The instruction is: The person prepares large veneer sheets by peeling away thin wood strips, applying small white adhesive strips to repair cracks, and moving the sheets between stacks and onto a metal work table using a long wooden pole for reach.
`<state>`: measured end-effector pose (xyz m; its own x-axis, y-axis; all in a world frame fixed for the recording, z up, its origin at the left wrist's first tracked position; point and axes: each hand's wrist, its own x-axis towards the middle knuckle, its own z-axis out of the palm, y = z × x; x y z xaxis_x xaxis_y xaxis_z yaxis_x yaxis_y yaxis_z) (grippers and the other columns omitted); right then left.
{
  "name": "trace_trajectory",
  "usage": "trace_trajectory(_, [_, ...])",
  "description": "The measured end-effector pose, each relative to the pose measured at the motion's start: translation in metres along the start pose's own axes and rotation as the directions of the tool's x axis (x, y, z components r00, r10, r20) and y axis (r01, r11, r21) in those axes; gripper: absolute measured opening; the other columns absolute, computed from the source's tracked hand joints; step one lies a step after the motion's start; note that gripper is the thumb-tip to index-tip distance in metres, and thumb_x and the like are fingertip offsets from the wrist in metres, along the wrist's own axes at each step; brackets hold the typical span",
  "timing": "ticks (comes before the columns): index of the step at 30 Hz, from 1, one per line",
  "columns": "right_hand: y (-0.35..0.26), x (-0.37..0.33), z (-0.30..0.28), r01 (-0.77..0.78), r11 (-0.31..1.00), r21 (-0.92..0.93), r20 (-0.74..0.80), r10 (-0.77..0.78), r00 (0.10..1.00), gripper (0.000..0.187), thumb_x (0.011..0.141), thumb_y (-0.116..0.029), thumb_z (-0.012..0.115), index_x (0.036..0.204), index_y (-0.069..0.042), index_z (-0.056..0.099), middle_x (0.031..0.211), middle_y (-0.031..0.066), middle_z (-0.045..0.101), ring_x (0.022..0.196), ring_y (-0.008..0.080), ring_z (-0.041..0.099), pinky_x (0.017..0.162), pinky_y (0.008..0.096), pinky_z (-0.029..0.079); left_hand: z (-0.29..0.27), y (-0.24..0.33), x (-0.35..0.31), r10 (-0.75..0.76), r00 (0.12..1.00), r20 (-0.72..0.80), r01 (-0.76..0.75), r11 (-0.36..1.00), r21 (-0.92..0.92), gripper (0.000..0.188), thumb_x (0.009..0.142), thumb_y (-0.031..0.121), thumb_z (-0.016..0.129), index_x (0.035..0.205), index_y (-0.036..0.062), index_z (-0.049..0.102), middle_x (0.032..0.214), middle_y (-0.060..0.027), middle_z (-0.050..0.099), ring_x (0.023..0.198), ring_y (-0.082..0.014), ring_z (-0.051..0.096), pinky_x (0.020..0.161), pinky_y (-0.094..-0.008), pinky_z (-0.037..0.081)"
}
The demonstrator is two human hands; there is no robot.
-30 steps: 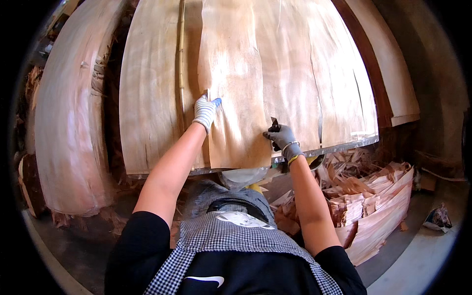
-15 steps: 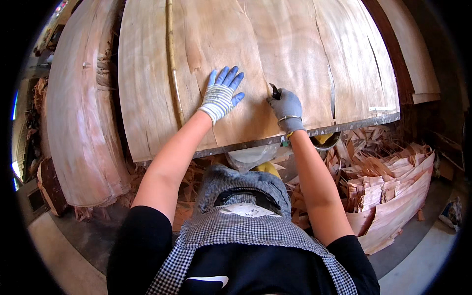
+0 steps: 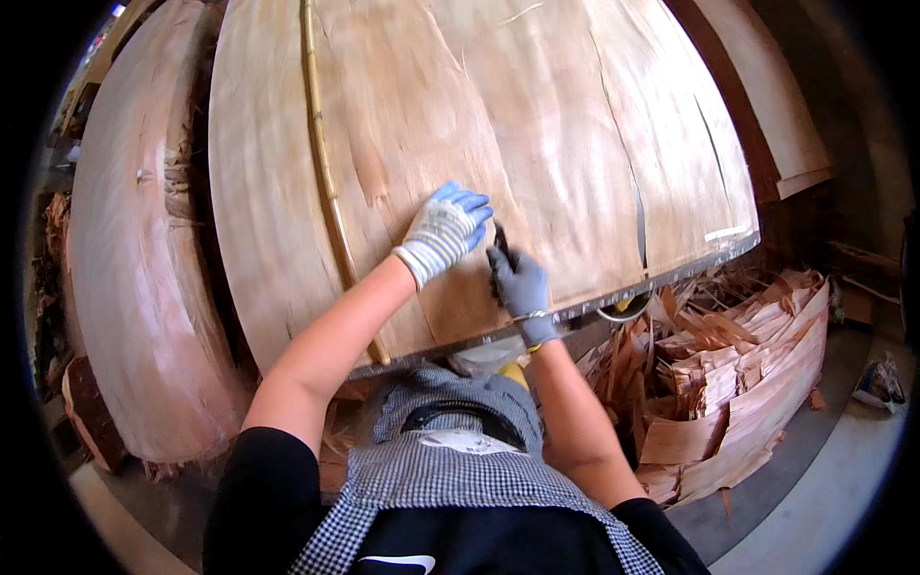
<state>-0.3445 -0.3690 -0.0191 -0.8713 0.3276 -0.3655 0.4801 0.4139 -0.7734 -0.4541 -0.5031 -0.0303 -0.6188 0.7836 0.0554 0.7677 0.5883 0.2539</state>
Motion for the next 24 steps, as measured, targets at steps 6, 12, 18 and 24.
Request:
trace_trajectory(6, [0.013,-0.012,0.016,-0.086,0.995,-0.055,-0.126,0.078,0.989,0.027,0.083,-0.029,0.052,0.081,-0.002,0.052,0.073,0.0242,0.057,0.069,0.0414,0.055,0.060,0.0451,0.042,-0.018,-0.172,0.092,-0.192,0.958,-0.214,0.130,0.954,-0.271,0.033,0.085,0.017,0.044,0.114,0.0049,0.053,0.118,-0.0142,0.053,0.111,-0.0298,0.048,0.097,-0.0366,0.036])
trace_trajectory(12, [-0.048,0.045,0.028,-0.036,0.954,-0.297,-0.033,0.028,0.999,0.019,0.084,-0.021,0.049,0.088,-0.002,0.049,0.070,0.0244,0.056,0.069,0.0386,0.057,0.058,0.0442,0.043,-0.002,-0.254,0.108,-0.161,0.942,-0.294,0.170,0.985,0.004,0.040,0.082,0.006,0.039,0.121,0.0115,0.048,0.130,-0.0061,0.044,0.120,-0.0240,0.039,0.102,-0.0372,0.028])
trace_trajectory(18, [-0.182,0.219,0.085,0.143,0.837,-0.528,0.026,-0.152,0.988,0.029,0.082,-0.023,0.048,0.090,0.003,0.059,0.089,0.0263,0.059,0.083,0.0400,0.058,0.073,0.0442,0.046,-0.007,-0.236,0.115,-0.289,0.917,-0.275,0.273,0.957,-0.096,0.043,0.083,0.006,0.036,0.125,0.0129,0.043,0.131,-0.0095,0.042,0.120,-0.0238,0.039,0.103,-0.0366,0.027])
trace_trajectory(24, [-0.173,0.226,0.110,0.017,0.819,-0.573,0.033,0.002,0.999,0.028,0.085,-0.017,0.041,0.100,0.003,0.053,0.092,0.0267,0.060,0.090,0.0395,0.058,0.076,0.0455,0.047,-0.010,-0.241,0.115,-0.205,0.948,-0.244,0.207,0.978,-0.019,0.044,0.085,0.025,0.043,0.127,0.0139,0.041,0.133,-0.0086,0.039,0.123,-0.0254,0.035,0.104,-0.0375,0.024])
